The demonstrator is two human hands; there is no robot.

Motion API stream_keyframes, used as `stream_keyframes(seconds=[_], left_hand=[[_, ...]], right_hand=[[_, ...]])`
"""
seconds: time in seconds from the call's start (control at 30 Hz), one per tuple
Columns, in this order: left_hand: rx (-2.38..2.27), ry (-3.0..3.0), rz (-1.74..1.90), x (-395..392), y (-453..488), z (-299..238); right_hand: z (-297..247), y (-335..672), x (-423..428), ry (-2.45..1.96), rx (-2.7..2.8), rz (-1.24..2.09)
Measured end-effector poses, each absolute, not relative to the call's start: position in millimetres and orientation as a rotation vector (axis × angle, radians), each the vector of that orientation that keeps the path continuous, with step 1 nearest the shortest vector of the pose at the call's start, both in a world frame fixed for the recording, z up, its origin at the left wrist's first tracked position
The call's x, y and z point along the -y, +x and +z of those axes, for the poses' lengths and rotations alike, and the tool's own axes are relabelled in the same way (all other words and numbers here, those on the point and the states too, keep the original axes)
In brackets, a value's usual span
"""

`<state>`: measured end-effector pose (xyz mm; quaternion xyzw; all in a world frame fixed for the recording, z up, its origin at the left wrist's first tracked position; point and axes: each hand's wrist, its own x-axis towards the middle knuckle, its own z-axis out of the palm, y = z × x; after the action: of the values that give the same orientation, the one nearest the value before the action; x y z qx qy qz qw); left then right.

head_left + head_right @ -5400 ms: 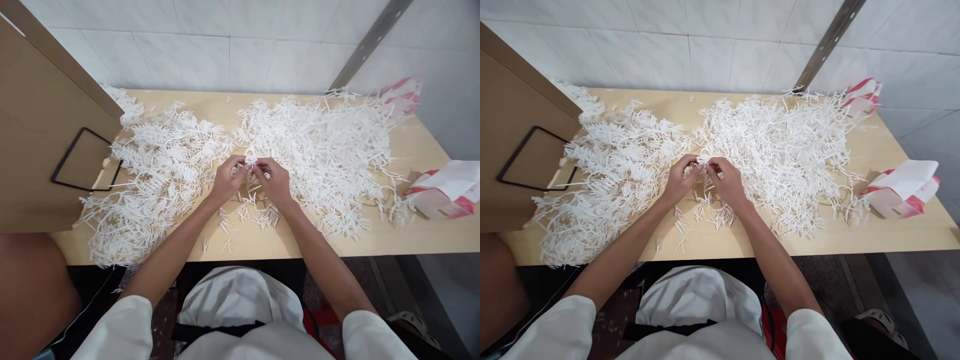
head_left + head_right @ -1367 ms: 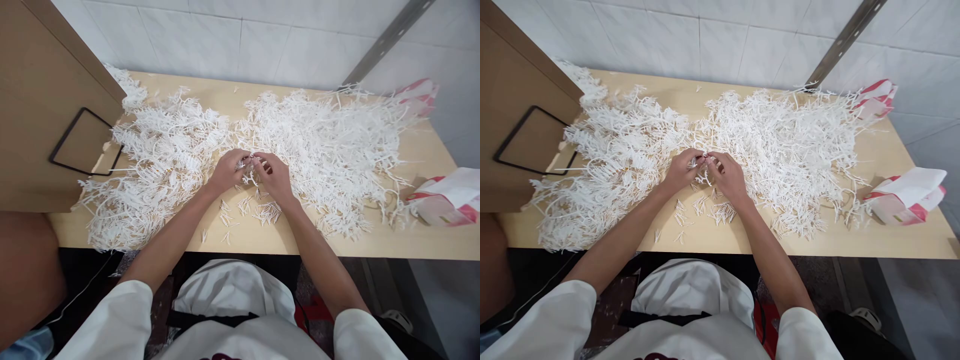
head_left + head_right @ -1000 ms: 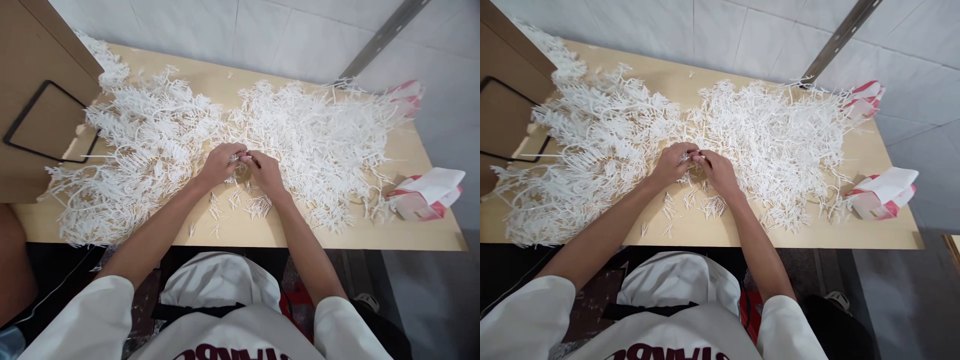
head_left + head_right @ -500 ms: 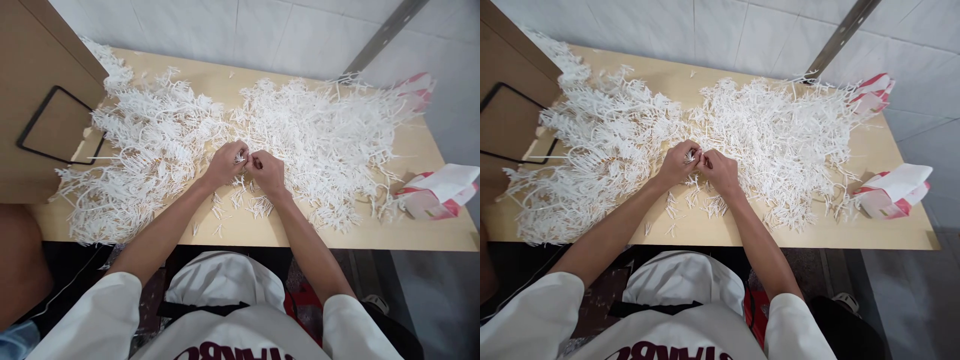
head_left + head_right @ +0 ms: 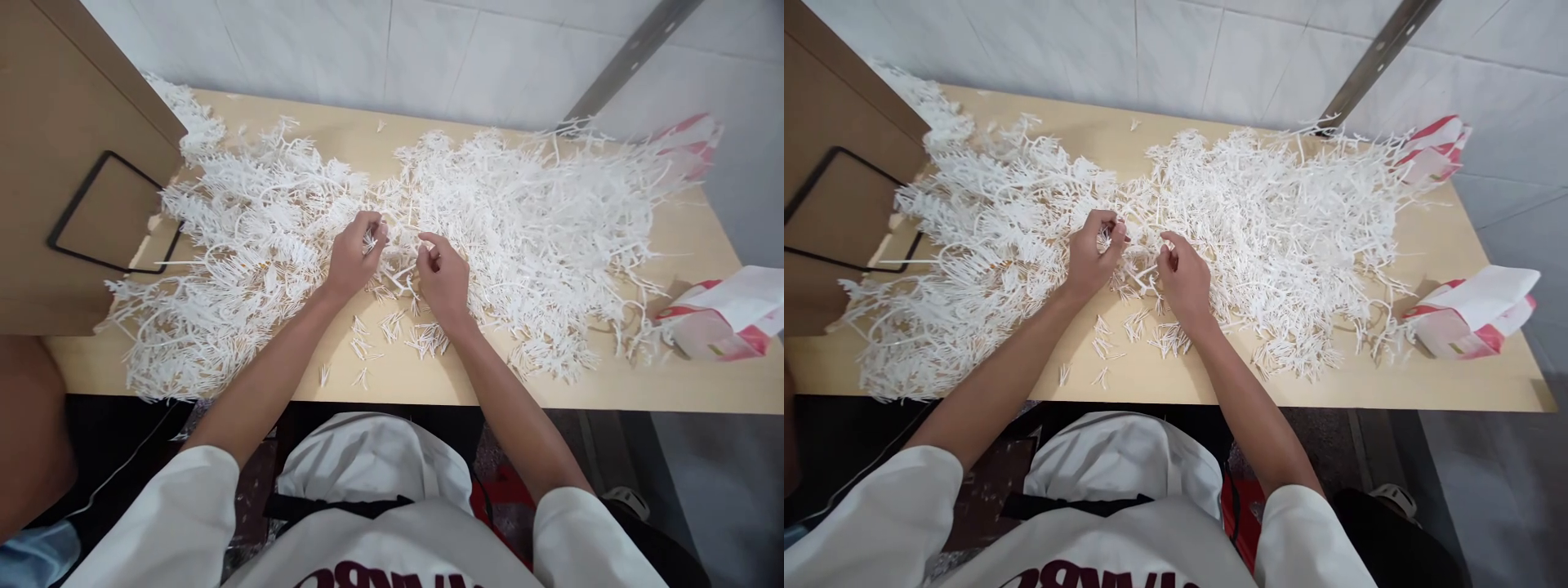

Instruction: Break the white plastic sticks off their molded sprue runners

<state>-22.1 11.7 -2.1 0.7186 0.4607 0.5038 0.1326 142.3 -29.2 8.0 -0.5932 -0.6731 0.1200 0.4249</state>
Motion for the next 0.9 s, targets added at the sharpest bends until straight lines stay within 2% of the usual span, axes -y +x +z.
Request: stream_keyframes(seconds=[0.27,0.53,0.77,0.9], left_hand=[[-1.168,2.386,1.319,-4,-17,-3],[-1.212,2.483,1.266,-5,-14,-8],[-1.261,2.326,1.311,-2,-8,-4],[-1.331,2.244,1.397,3,-1,-2]], right_hand=[[11,144,30,-1.379,1.969,0.289],[9,142,27,-1.490,2.072,0.034],[6,142,26,-1.352,2.082,-0.054],[3,144,25,-1.290,1.984,0.000]])
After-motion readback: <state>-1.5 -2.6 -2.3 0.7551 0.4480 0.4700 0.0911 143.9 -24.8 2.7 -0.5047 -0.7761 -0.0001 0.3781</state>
